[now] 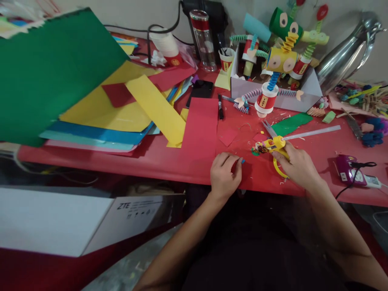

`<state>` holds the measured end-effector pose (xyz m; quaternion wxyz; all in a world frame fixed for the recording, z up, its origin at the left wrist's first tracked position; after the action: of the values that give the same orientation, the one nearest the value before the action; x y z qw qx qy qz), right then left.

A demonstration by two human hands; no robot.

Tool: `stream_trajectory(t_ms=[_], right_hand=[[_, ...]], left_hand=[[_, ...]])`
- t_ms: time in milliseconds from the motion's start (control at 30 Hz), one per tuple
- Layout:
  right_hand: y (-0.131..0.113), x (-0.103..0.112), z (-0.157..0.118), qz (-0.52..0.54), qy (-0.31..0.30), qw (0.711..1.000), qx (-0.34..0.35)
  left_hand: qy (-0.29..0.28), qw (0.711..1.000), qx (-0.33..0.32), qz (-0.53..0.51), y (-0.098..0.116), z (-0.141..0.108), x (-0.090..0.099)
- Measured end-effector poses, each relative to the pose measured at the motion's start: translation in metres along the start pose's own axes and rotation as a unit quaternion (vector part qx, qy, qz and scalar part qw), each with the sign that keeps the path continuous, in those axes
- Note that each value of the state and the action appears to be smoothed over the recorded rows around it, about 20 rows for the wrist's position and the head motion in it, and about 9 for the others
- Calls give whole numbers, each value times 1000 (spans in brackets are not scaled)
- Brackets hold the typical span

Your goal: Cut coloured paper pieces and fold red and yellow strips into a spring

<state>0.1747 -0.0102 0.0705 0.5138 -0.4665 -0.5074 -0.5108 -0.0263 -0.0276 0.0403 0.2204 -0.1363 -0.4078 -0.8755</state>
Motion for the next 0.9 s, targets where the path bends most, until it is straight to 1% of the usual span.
stream_trajectory(t_ms=[233, 433, 500, 567, 633, 667, 767, 833, 900], right_hand=[[17, 4, -8, 15, 17, 999, -27], [13, -2, -7, 15, -6, 1000, -23], [15, -3, -9, 13, -11, 1000, -24], [19, -4, -12, 8, -12, 1000, -27], [22, -6, -15, 13, -11, 999, -30], [24, -7, -17, 18, -10, 999, -32], [28, -8, -22, 32, -9, 999, -38], [29, -8, -23, 36, -7, 998, -45], [31, -8, -22, 36, -4, 998, -52]], left_hand=[[4, 1000, 13, -4, -4, -1, -1], [8, 1000, 2, -6, -2, -2, 0], [-8, 1000, 18, -18, -6, 1, 0], [-39, 998, 43, -30, -11, 9, -4], [-84, 994, 58, -33, -16, 24, -14], [-112, 992, 56, -29, -17, 33, -22], [-197, 980, 30, -15, -20, 60, -53], [-233, 972, 37, -8, -26, 74, -74], [-253, 966, 59, 10, -35, 82, -92]])
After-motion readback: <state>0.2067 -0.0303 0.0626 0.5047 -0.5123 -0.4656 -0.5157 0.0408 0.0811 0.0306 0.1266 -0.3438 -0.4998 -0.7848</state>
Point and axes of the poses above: each hand's wrist, its own z-axis towards the middle knuckle, its own x-axis out of the back of the hand, y = z × x, the point moved 8 cm from there along z, towards the middle knuckle, and after that the axes turned 13 degrees about -z, right-handed, at the moved point
